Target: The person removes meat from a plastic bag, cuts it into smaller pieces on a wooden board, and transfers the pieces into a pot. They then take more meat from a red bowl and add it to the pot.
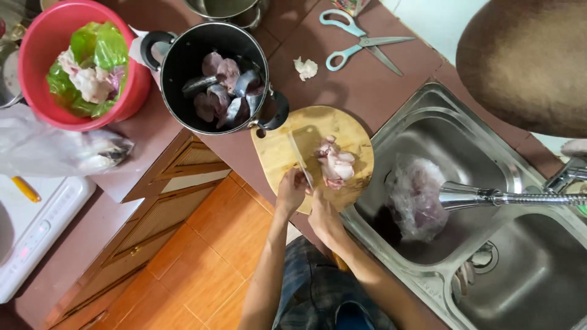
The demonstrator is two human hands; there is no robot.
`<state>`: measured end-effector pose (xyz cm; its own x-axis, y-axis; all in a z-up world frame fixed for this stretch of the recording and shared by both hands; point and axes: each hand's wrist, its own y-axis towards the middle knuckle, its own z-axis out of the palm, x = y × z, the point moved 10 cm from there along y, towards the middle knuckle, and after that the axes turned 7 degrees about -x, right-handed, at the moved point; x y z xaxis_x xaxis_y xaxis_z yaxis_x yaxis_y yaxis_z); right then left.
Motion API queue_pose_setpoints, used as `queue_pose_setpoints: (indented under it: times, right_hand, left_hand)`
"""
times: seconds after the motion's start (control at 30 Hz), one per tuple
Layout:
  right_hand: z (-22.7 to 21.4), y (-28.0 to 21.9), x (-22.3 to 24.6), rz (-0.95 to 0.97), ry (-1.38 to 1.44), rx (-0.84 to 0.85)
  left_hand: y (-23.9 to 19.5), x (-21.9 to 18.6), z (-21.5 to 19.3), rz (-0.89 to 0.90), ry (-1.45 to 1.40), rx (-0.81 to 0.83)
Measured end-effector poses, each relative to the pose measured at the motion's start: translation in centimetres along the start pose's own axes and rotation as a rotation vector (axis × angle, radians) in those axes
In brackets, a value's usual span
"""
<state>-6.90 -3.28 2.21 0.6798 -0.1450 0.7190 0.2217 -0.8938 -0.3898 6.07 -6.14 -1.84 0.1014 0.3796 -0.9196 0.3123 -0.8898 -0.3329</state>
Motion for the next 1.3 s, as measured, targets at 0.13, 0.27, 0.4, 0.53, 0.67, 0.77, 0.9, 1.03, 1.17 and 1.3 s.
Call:
queue_pose_setpoints:
  times: [0.13, 0.27, 0.4, 0.53, 0.67, 0.77, 0.9, 1.03, 1.17, 1.3]
  right_hand:
    - [0.5, -0.5, 1.2, 0.036, -0.110, 0.076]
    - [0.2, -1.2, 1.7, 0.052, -0.119, 0.083]
    - [-0.3, -2.9, 0.5, 0.091, -0.205, 0.089]
    - [-0.8, -4.8, -0.8, 0.100, -0.221, 0.065]
    - [-0.2, -4.5, -1.5, 0.094, -0.166, 0.041]
    - [0.5, -3.3, -1.7, 0.087, -0.165, 0.023]
    - [-1.1, -1.7, -1.2, -0.052, -0.068, -0.161]
    - [-2.2, -1.4, -1.7, -0.062, -0.082, -0.167]
    - [-1.8, -3.3, -3.8, 0.010, -0.215, -0.070]
    - [-0.8, -3.8, -5.3, 0.030, -0.209, -0.040]
  left_hand:
    - [0.0, -0.2, -1.3, 0.068, 0.374, -0.164]
    - [0.1, -0.2, -1.3, 0.070, 0.412, -0.258]
    - [-0.5, -0.8, -0.8, 0.152, 0.465, -0.287]
    - [-1.2, -1.8, 0.1, 0.149, 0.494, -0.311]
    - [-0.5, -1.7, 0.6, 0.113, 0.455, -0.200]
    - [-0.1, -1.1, 0.5, 0.106, 0.455, -0.191]
    - [0.4, -1.3, 2.2, 0.209, 0.519, -0.207]
    - [1.7, 0.0, 2.9, 0.072, 0.629, -0.160]
    - [1.6, 0.0, 2.7, 0.044, 0.646, -0.185]
    - [1.5, 0.9, 3.0, 0.078, 0.593, -0.185]
